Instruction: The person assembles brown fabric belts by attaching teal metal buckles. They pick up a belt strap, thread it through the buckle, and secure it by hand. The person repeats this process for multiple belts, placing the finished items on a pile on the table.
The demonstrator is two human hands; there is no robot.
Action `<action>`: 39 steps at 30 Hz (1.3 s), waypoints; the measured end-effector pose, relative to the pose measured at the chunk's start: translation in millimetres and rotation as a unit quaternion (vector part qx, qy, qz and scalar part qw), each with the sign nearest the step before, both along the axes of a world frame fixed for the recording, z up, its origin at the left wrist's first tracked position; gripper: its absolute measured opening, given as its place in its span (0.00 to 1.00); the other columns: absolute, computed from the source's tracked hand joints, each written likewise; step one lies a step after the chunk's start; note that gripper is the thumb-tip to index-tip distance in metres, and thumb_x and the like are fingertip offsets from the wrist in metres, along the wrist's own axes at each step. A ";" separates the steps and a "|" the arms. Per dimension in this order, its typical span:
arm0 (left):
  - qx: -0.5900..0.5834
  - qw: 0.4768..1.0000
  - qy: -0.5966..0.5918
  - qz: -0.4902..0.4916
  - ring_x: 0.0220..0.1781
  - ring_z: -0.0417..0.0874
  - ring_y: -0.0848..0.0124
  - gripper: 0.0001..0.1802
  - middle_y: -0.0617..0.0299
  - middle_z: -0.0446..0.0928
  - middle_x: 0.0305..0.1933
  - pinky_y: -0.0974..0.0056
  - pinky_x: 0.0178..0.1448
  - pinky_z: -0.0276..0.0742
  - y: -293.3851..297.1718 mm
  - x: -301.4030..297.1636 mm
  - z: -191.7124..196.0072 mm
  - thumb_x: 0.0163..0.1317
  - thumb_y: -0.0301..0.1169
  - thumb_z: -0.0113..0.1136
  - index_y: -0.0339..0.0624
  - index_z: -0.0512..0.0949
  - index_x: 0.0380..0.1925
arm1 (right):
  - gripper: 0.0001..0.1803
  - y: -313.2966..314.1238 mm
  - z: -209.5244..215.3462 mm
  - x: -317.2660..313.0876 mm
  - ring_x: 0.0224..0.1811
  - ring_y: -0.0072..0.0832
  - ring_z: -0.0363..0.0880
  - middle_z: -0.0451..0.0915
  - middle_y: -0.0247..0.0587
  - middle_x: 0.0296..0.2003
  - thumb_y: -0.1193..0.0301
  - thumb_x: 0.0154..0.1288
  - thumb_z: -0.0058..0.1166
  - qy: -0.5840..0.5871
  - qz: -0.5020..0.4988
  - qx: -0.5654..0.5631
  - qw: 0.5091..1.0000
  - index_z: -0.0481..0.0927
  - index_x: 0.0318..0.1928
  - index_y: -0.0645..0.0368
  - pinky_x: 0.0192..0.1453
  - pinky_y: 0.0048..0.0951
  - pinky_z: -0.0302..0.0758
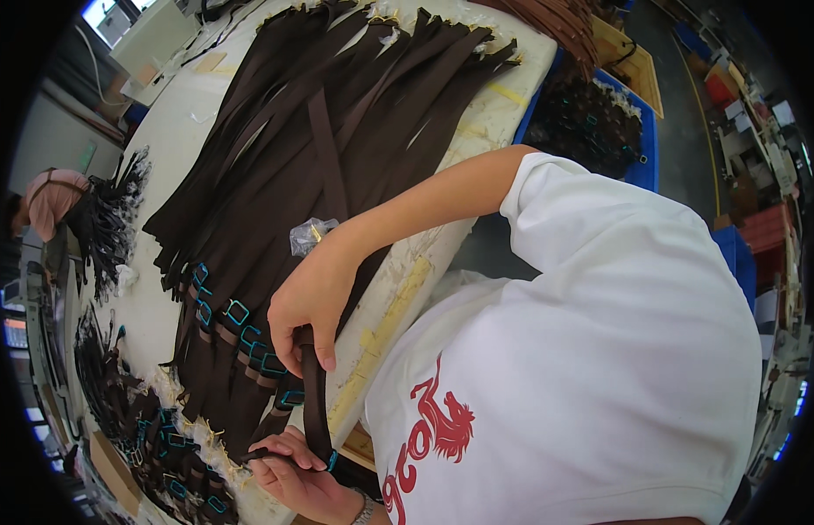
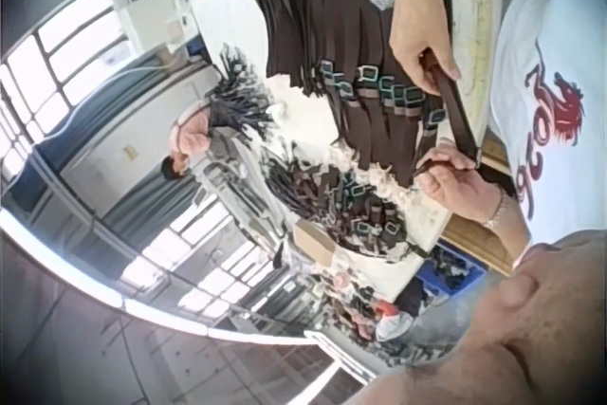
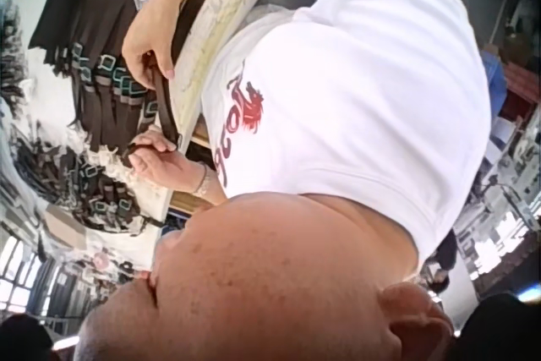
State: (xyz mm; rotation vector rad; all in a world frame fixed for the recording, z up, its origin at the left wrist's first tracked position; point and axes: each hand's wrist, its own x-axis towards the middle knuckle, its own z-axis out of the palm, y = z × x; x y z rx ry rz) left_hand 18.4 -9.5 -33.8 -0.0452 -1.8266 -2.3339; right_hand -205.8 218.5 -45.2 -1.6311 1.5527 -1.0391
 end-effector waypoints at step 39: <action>-0.114 0.988 -0.034 0.101 0.36 0.78 0.78 0.11 0.63 0.83 0.39 0.72 0.40 0.73 65.3 -3.6 -27.4 0.78 0.30 0.62 0.30 0.83 0.44 | 0.28 -23.1 -8.1 89.7 0.61 0.26 0.82 0.87 0.38 0.55 0.48 0.86 0.48 -0.598 -0.217 -0.083 0.767 0.83 0.61 0.60 0.66 0.34 0.76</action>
